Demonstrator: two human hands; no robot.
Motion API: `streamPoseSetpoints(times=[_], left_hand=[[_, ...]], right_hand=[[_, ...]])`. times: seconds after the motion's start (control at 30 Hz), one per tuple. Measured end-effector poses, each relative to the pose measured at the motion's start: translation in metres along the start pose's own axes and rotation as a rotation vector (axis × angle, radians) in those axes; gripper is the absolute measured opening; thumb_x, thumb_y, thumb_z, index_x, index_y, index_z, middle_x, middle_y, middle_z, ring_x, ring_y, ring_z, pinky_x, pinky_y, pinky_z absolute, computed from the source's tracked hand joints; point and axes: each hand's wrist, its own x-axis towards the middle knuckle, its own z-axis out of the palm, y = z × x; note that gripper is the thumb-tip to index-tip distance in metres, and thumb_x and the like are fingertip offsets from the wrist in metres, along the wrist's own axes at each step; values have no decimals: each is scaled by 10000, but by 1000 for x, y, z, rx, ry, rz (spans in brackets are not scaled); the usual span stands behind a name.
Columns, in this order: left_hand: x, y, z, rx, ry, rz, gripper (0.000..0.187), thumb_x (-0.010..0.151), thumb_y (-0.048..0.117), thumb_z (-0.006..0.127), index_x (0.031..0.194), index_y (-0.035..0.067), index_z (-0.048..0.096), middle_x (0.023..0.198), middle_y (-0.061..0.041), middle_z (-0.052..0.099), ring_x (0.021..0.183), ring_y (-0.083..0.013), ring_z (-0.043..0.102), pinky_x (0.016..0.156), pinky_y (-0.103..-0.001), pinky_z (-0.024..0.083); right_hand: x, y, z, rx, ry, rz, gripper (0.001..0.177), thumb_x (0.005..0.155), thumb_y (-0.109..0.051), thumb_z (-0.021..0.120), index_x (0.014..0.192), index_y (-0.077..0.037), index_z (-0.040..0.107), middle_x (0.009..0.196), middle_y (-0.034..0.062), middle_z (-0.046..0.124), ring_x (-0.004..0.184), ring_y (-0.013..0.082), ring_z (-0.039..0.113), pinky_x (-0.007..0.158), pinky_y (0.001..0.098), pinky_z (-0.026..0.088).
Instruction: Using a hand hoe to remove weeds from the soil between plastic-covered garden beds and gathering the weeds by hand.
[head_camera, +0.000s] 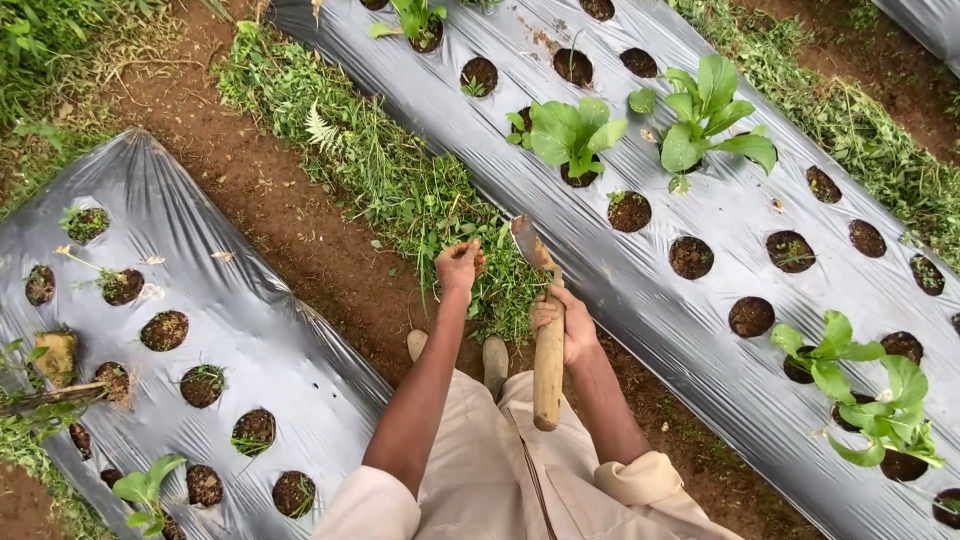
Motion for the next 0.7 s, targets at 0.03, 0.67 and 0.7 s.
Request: streamPoseSetpoints(times=[0.03,0.67,0.7], left_hand=[[-13,-5,0,2,4,-16,215,917,211,788,1011,34,711,858,-134,751,697,-155,743,612,-292,639],[-79,85,12,643,-63,481,610,850,86,820,1387,-10,547,1293,-224,603,1215,-346,627,992,-465,560],[-63,73,9,679,-61,546,609,872,112,811,1418,42,551,1287,-183,613,1189,-310,644,958,-433,578]], right_hand=[[-10,8,-3,7,15,2,189,961,-221,643,958,-67,533,684,-93,421,513,36,463,553,226,446],[-21,43,-23,-30,62,27,206,945,-257,627,926,-68,548,674,-91,435,497,34,465,543,235,465],[-24,45,-26,-3,89,6,203,932,-249,632,919,-66,546,677,-88,437,500,31,464,546,231,462]])
